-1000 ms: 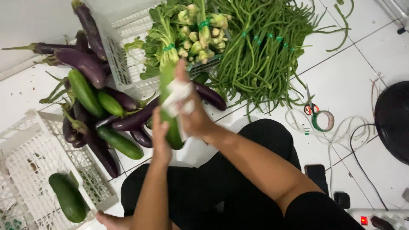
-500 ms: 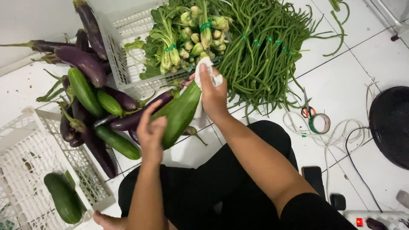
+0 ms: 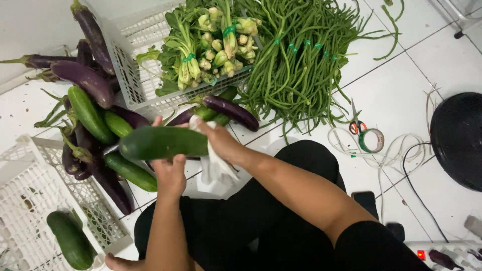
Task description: Cleaning cucumbers by wiping them with a cloth and placing them into a storage crate.
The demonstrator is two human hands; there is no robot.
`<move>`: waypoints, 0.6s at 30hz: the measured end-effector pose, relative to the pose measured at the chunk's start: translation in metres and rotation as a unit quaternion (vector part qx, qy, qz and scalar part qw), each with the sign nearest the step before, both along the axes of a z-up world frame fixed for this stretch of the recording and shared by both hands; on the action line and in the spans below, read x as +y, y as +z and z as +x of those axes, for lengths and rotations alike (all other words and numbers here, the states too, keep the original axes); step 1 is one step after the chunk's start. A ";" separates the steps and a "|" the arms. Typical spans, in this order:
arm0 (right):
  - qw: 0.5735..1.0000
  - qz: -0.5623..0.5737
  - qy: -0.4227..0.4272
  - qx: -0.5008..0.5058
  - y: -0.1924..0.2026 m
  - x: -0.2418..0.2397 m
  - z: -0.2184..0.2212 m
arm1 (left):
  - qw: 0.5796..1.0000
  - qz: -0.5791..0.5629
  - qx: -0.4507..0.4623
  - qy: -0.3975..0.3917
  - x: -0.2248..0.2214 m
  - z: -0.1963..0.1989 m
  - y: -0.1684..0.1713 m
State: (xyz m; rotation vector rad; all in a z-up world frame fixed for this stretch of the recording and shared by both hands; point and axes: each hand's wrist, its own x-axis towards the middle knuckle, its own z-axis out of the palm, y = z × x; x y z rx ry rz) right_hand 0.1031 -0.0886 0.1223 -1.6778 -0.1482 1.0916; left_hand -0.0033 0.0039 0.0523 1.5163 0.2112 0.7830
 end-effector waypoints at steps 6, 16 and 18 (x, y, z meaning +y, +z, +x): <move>0.982 0.139 0.021 -0.126 -0.079 0.001 0.004 | 0.978 -0.085 0.082 0.174 0.001 -0.004 -0.039; 0.912 0.342 -0.215 0.068 -0.024 0.004 0.027 | 0.964 0.086 0.242 0.073 -0.031 0.018 -0.011; 0.862 0.459 -0.214 0.031 -0.031 -0.001 0.047 | 0.953 0.106 0.283 0.031 -0.034 0.018 -0.002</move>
